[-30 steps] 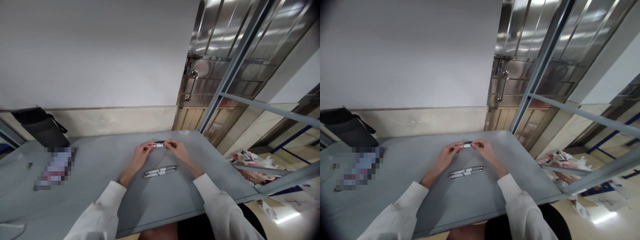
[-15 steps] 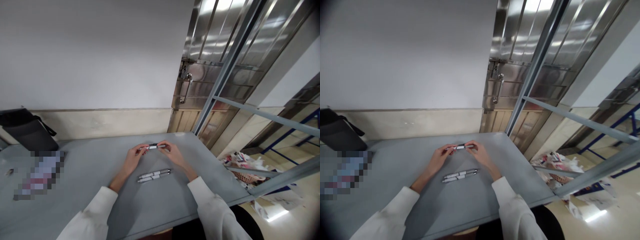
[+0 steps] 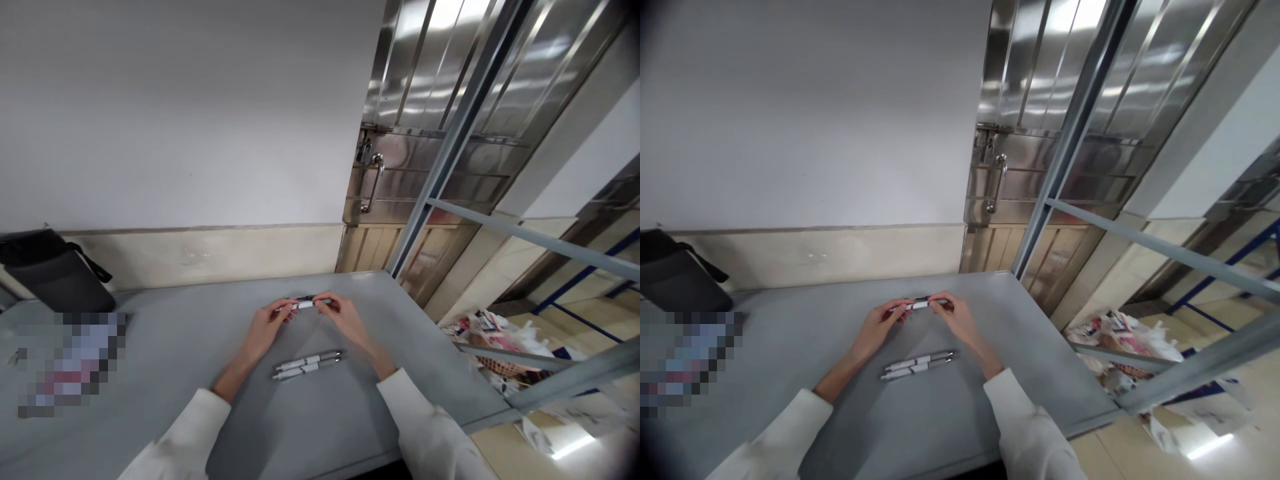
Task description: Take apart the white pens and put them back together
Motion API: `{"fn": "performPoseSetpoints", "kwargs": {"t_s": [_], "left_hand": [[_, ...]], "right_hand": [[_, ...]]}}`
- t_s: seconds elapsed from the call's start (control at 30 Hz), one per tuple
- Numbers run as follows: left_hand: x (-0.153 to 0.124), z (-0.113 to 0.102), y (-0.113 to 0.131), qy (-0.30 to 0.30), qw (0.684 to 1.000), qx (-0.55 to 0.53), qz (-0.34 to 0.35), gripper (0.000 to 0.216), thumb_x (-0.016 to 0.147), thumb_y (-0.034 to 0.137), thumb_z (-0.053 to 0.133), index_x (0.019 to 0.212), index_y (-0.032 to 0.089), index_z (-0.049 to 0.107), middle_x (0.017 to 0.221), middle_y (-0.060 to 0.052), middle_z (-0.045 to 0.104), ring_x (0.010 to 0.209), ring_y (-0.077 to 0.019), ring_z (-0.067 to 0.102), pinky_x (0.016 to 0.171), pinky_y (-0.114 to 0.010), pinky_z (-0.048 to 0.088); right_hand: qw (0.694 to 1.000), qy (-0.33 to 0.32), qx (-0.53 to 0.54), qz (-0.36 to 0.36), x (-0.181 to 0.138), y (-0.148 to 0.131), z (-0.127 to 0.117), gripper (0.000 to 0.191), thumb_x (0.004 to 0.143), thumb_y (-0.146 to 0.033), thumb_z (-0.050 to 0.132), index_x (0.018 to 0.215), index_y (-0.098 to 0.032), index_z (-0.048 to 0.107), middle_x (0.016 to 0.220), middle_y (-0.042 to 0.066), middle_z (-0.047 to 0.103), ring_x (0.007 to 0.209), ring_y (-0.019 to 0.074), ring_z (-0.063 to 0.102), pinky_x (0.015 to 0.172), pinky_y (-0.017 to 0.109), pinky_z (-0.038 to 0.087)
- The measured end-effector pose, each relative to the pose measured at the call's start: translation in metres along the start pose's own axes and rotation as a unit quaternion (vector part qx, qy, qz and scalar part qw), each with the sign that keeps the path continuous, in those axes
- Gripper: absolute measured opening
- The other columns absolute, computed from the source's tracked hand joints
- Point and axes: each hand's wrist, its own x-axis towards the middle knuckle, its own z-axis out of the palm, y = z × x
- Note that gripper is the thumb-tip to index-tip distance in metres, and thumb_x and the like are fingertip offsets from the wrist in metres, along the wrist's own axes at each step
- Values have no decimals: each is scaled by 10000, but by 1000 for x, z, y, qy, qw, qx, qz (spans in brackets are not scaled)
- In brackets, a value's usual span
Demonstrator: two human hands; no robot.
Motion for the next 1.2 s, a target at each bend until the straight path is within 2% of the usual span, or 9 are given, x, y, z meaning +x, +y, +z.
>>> {"fn": "performPoseSetpoints", "kwargs": {"t_s": [0.13, 0.33, 0.5, 0.63, 0.83, 1.0, 1.2], "left_hand": [[0, -1, 2, 4, 1000, -22, -6, 432, 909, 523, 639, 1122, 181, 793, 949, -57, 794, 823, -214, 691, 811, -317, 556], [0, -1, 0, 2, 999, -52, -14, 452, 888, 543, 655, 1112, 174, 790, 984, -72, 797, 832, -217, 700, 826, -332, 572], [-2, -1, 2, -5, 999, -47, -14, 441, 886, 520, 660, 1133, 175, 782, 1082, -79, 788, 875, -215, 707, 852, -327, 569], [-3, -2, 3, 0, 999, -34, -16, 429, 892, 506, 653, 1147, 184, 777, 1077, -70, 788, 837, -204, 707, 857, -327, 566], [-3, -3, -1, 8, 1000, -26, -8, 411, 889, 494, 654, 1133, 189, 783, 1055, -69, 799, 852, -216, 723, 874, -338, 570], [-3, -4, -2, 10, 1000, -28, -9, 415, 896, 495, 652, 1143, 188, 780, 1077, -76, 798, 851, -218, 720, 862, -340, 575], [-3, -5, 2, 8, 999, -30, -14, 416, 899, 492, 654, 1151, 184, 777, 1081, -74, 797, 875, -220, 724, 872, -340, 574]], "right_hand": [[999, 30, 12, -20, 1, 2, -1, 290, 848, -452, 745, 1006, -210, 728, 1018, 67, 759, 894, 237, 709, 872, 386, 546], [999, 24, 11, -36, 1, -3, -3, 202, 888, -462, 703, 983, -290, 749, 1030, 52, 772, 969, 277, 713, 911, 436, 552], [997, 44, -51, -22, 2, -3, -7, 295, 936, -556, 604, 1022, -299, 720, 952, 64, 766, 898, 294, 708, 816, 434, 557], [997, 63, -37, -6, 2, 1, -8, 324, 933, -588, 588, 1028, -303, 709, 892, 66, 758, 917, 312, 713, 846, 454, 548], [999, 34, -32, -4, 1, -1, -6, 335, 911, -614, 610, 1024, -315, 712, 863, 56, 756, 902, 321, 712, 859, 463, 538], [997, 75, -32, -2, 3, 1, -9, 344, 911, -620, 589, 1010, -307, 692, 818, 62, 738, 894, 326, 708, 879, 472, 526], [996, 90, -12, -8, 4, 2, -14, 322, 919, -587, 580, 1008, -298, 689, 809, 66, 725, 874, 320, 697, 901, 494, 527]]}}
